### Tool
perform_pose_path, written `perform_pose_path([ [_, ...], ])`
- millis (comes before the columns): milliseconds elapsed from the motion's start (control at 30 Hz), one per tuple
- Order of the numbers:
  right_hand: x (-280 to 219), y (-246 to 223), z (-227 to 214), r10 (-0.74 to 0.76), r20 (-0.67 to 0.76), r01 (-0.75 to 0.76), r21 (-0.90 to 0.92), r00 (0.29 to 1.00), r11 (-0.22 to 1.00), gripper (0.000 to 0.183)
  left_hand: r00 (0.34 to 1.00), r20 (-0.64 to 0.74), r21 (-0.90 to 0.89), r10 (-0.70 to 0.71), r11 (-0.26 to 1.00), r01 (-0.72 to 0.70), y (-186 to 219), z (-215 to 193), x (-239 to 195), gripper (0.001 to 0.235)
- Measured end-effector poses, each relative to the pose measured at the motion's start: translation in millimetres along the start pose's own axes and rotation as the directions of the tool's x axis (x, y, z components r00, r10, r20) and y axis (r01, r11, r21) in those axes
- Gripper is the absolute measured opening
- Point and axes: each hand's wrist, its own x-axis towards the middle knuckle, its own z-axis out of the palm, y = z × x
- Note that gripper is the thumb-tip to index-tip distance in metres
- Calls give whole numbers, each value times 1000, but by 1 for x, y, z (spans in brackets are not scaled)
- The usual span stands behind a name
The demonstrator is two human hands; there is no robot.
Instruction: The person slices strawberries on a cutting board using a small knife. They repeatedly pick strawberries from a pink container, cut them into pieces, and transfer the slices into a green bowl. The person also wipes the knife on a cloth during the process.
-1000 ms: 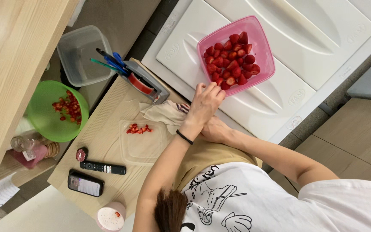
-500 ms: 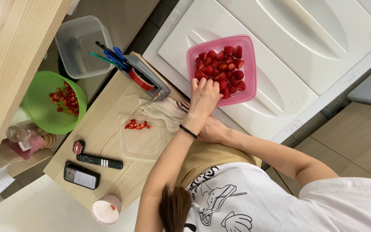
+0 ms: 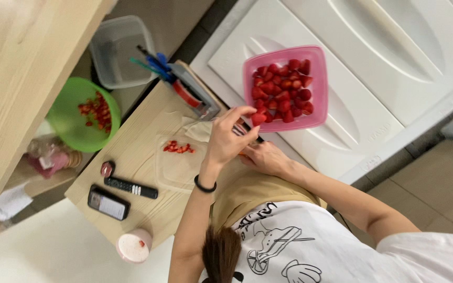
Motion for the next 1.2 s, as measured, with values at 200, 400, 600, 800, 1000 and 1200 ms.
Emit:
perform_pose_path([
  [200,39,-53,-24,-5,137,-1,45,991,999,37,831,-534,26,-158,979,203,-55,-81,-153,32],
  [400,61,-81,33,-146,166,159,-65,975,985,42,482,-809,-160,-336,915,370,-130,-56,-255,33],
  [600,64,-97,73,-219,209,263,-213,953,941,44,513,-780,-151,-359,903,403,-149,-42,-267,32],
  [800,47,-102,84,-183,191,236,-313,964,920,42,556,-763,-95,-331,907,409,-159,-36,-274,28],
  [1000,46,-104,94,-176,195,230,-305,965,924,41,553,-713,-233,-431,890,393,-159,-39,-274,25],
  [1200,50,-92,121,-181,255,262,-335,950,905,37,585,-723,-144,-367,909,392,-186,-31,-279,27],
])
